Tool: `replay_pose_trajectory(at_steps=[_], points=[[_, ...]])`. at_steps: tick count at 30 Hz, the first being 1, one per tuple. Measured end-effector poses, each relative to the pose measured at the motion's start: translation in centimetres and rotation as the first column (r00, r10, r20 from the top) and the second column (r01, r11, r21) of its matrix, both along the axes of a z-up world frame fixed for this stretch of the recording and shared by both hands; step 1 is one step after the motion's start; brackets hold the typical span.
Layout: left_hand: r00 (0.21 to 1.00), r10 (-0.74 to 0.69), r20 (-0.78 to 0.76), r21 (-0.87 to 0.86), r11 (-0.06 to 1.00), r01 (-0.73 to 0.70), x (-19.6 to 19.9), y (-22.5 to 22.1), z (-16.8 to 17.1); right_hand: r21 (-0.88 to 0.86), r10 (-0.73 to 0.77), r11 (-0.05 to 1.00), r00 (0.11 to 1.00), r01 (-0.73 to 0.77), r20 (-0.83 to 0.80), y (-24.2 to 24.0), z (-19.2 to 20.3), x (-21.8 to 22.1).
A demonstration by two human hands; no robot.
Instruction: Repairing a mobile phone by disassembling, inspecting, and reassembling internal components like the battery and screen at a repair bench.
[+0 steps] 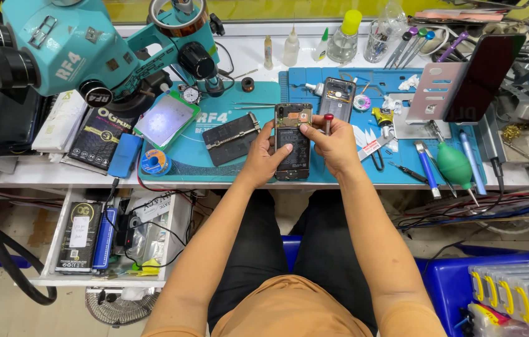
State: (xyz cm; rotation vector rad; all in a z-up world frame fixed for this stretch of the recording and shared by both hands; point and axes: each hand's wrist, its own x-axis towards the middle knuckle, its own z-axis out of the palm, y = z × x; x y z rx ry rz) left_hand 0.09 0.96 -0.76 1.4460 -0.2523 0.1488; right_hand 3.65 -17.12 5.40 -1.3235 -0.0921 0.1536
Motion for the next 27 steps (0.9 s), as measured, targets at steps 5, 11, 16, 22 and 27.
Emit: replay_pose_trajectory(at_steps=[5, 11, 16, 22, 27], points=[[1.0, -0.002, 0.014, -0.008, 1.0, 0.002, 0.3, -0.1, -0.2, -0.017, -0.035, 0.999, 0.999, 0.035, 0.021, 0.3, -0.1, -0.2], [1.0, 0.002, 0.023, 0.019, 1.0, -0.002, 0.3, -0.1, -0.1, -0.067, -0.098, 0.992, 0.993, 0.103, 0.069, 0.9, -0.1, -0.2], [1.0, 0.008, 0.006, 0.025, 1.0, -0.008, 0.2, -0.2, -0.1, -0.034, -0.096, 0.995, 0.995, 0.097, 0.039, 0.9, 0.2, -0.8], [1.0, 0.016, 0.002, 0.03, 0.999, -0.017, -0.1, -0.3, 0.5, -0.018, -0.074, 0.997, 0.996, 0.075, 0.05, 0.7, -0.3, -0.6], [1.0, 0.009, 0.01, 0.021, 1.0, -0.009, 0.0, -0.3, 0.2, -0.017, -0.078, 0.997, 0.99, 0.081, 0.115, 1.5, 0.8, -1.1]])
